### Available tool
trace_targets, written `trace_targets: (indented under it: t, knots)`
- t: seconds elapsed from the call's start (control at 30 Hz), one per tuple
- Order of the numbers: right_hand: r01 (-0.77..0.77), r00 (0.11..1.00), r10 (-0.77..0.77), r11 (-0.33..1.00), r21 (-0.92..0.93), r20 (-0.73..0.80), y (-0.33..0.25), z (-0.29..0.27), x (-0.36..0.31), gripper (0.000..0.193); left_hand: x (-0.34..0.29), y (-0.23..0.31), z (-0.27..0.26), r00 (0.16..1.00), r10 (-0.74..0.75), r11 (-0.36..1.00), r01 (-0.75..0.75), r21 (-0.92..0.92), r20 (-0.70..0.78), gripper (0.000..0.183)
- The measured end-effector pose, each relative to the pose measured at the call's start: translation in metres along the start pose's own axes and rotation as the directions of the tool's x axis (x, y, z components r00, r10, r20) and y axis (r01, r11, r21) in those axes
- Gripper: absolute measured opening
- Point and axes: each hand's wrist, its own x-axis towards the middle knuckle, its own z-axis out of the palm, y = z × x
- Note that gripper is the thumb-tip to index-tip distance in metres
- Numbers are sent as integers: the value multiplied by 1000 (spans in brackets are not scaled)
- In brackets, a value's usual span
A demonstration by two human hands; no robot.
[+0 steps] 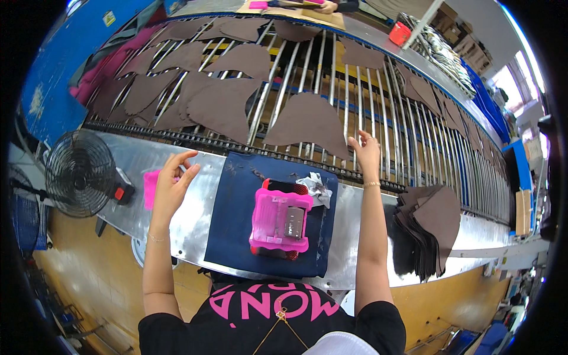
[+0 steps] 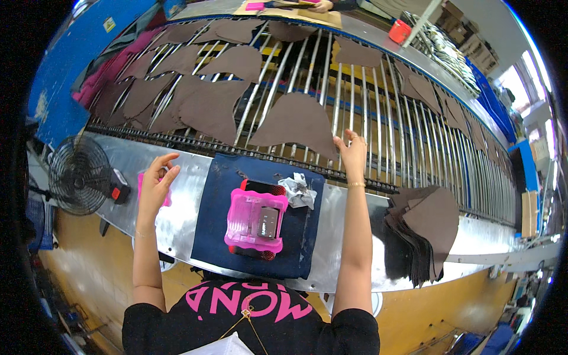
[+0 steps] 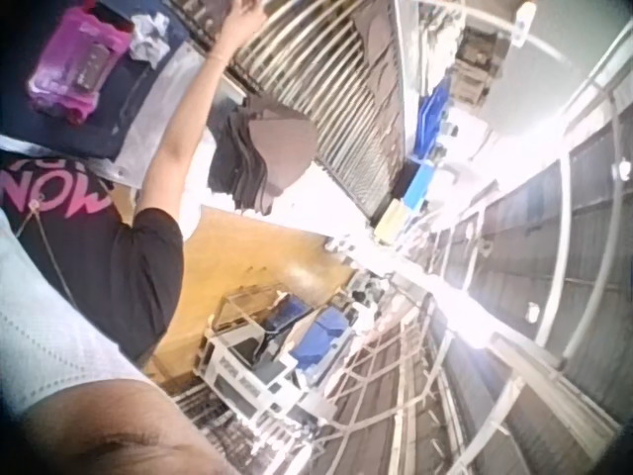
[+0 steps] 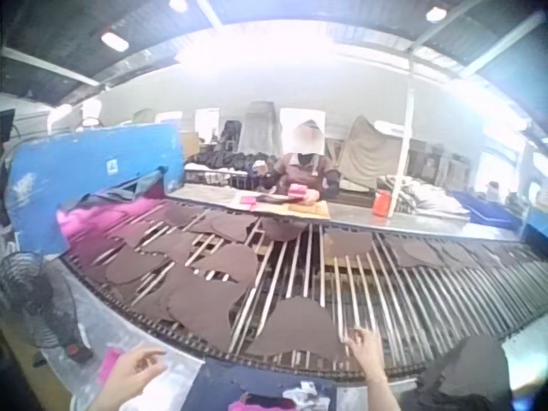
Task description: The person repeatedly picks up brown fabric pieces from a conveyor belt and stacks them on a metal table. The person handles the pieces one at a time, aligning them into a growing pile.
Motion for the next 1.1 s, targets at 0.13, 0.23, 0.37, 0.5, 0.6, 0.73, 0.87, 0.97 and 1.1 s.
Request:
trace_targets:
  t: [0.13, 0.23, 0.37, 0.5, 0.6, 0.73, 0.87, 0.97, 1.1]
  knots:
    - [58, 979, -44, 996, 65, -198, -26, -123, -64, 38, 5, -1, 10, 998, -43, 997, 45, -60, 40, 28]
    - [-148, 879, 64, 978, -144, -473, 19, -204, -107, 31, 5, -7, 12, 988, -120, 979, 134, -151, 95, 29]
    - [-825, 565, 636, 448, -345, -526, 123, -267, -171, 48, 19, -11, 34, 977, -112, 966, 149, -213, 179, 29]
    - [-843, 538, 691, 436, -315, -483, 168, -284, -205, 58, 24, 2, 49, 974, -66, 970, 113, -213, 217, 29]
    - [-857, 515, 680, 398, -328, -521, 159, -284, -201, 58, 23, 2, 48, 973, -50, 972, 100, -213, 227, 29]
    - [-833, 547, 629, 350, -428, -552, 149, -284, -192, 53, 17, 2, 41, 972, -57, 979, 99, -179, 227, 30]
    - [-702, 712, 619, 615, -358, -333, 203, -302, -193, 50, 10, 5, 39, 973, -91, 975, 130, -179, 213, 30]
    - [-537, 837, 400, 733, -417, -373, 237, -306, -200, 57, 11, 10, 38, 973, -90, 980, 125, -155, 212, 30]
    - [-596, 799, 520, 750, -287, -302, 232, -303, -187, 59, 8, 0, 32, 983, -6, 995, 23, -93, 183, 29]
